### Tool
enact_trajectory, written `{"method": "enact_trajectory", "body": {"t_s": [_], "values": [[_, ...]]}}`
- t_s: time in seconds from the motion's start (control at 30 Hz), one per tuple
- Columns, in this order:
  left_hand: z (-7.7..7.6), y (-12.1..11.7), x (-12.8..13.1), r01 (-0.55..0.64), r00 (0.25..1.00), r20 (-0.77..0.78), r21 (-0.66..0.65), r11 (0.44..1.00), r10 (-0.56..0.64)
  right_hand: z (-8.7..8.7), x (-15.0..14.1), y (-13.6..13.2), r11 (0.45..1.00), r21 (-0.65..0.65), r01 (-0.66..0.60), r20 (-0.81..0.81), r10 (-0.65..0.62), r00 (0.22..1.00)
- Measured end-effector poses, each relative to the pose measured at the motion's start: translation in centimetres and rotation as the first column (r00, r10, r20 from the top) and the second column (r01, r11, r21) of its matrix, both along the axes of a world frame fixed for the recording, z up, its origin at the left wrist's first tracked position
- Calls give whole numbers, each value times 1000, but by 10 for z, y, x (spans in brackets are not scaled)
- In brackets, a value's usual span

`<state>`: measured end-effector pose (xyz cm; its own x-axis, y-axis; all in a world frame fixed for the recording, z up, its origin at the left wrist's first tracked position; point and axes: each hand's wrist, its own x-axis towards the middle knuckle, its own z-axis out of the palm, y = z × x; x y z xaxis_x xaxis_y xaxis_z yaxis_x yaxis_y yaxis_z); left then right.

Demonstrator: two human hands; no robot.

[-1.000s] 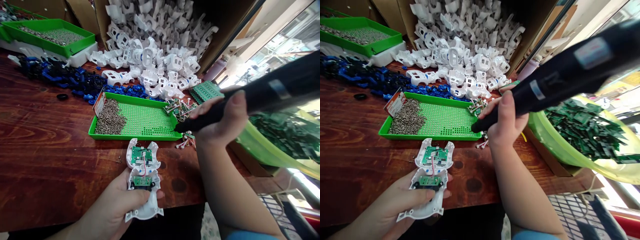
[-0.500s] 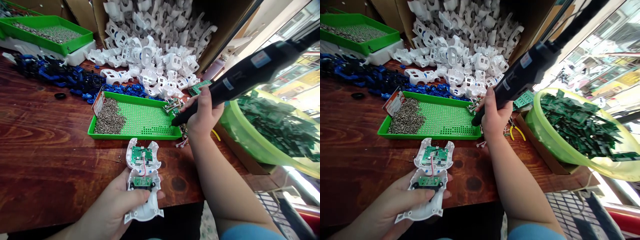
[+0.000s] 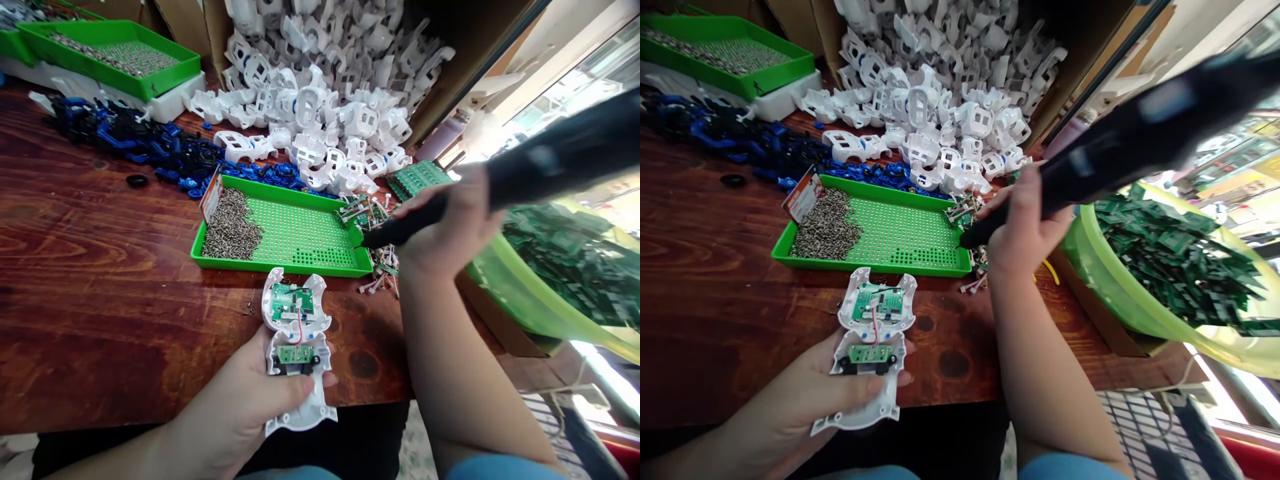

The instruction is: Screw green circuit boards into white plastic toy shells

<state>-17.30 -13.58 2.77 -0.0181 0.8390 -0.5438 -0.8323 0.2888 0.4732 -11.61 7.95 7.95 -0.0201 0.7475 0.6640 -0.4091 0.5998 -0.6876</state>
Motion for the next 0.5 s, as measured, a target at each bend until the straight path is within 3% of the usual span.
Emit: {"method": "enact_trajectory", "body": {"t_s": [0.07, 0.1, 0.13, 0.23, 0.33, 0.4, 0.5], "values": [[1, 1, 0, -10, 1000, 7, -1, 1000, 10, 15, 12, -19, 997, 0, -76, -28, 76, 997], [1, 2, 0, -19, 1000, 10, 0, 1000, 19, 22, 18, -30, 982, -35, -184, 15, 185, 983], [1, 3, 1, -27, 1000, 11, 8, 1000, 27, 28, 24, -42, 948, -75, -309, 91, 315, 945], [1, 5, 2, -31, 999, 13, 61, 998, 30, 37, 35, -76, 852, -142, -503, 252, 523, 815], [1, 6, 3, -27, 1000, 11, 98, 995, 26, 36, 35, -97, 801, -136, -583, 280, 596, 753], [2, 7, 3, -28, 999, 29, 122, 992, 25, 33, 32, -103, 801, -143, -581, 314, 593, 741], [6, 9, 1, -26, 998, 58, 166, 986, 17, 29, 33, -103, 768, -277, -578, 444, 635, 632]]}}
